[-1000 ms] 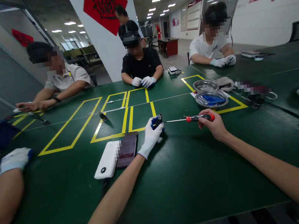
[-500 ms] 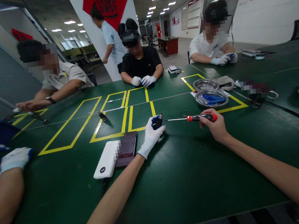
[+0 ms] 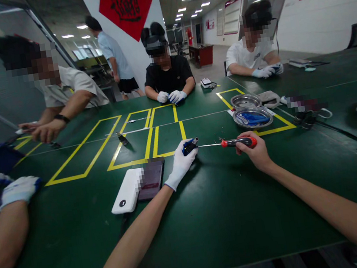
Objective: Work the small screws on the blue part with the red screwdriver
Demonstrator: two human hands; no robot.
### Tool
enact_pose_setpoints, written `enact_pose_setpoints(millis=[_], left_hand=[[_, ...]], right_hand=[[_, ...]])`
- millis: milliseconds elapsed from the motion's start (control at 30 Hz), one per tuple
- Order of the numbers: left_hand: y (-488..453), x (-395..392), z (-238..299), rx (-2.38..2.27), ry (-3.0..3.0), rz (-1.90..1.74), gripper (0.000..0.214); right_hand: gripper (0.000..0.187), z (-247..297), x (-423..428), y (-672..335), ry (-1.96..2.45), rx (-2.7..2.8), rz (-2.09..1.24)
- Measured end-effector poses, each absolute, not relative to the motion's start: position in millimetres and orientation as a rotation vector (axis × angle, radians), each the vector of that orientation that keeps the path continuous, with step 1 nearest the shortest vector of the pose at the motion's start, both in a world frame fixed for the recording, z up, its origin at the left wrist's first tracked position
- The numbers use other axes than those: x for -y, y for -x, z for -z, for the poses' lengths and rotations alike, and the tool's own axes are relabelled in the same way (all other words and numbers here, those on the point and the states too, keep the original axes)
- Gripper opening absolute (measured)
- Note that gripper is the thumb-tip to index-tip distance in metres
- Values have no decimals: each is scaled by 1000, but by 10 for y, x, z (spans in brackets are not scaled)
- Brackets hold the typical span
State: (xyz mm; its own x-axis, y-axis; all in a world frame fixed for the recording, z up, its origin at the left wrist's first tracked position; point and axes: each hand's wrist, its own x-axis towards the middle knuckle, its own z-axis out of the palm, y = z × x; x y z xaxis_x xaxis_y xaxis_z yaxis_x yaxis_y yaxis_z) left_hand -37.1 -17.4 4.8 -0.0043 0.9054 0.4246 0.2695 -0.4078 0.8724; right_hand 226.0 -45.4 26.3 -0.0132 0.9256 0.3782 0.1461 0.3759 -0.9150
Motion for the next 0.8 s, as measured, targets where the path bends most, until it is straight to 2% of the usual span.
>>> enact_pose_setpoints(millis=[167,367,533,800], left_hand=[[370,192,-50,-1224,-1723,-1438,32],[367,206,-53,-1250,-1721,-1440,33],[370,204,-59,-1274,-1708,-1444,32],[406,151,16,-1363,-1820,-1401,36]], right_hand=[[31,-284,462,-2302,1104,1517,-744],[50,-277,442,-2304,1075,1509,-701],[31,-285,493,-2260,1112,1503,-689],[27,-332,551,-2268,1114,1467,-496]])
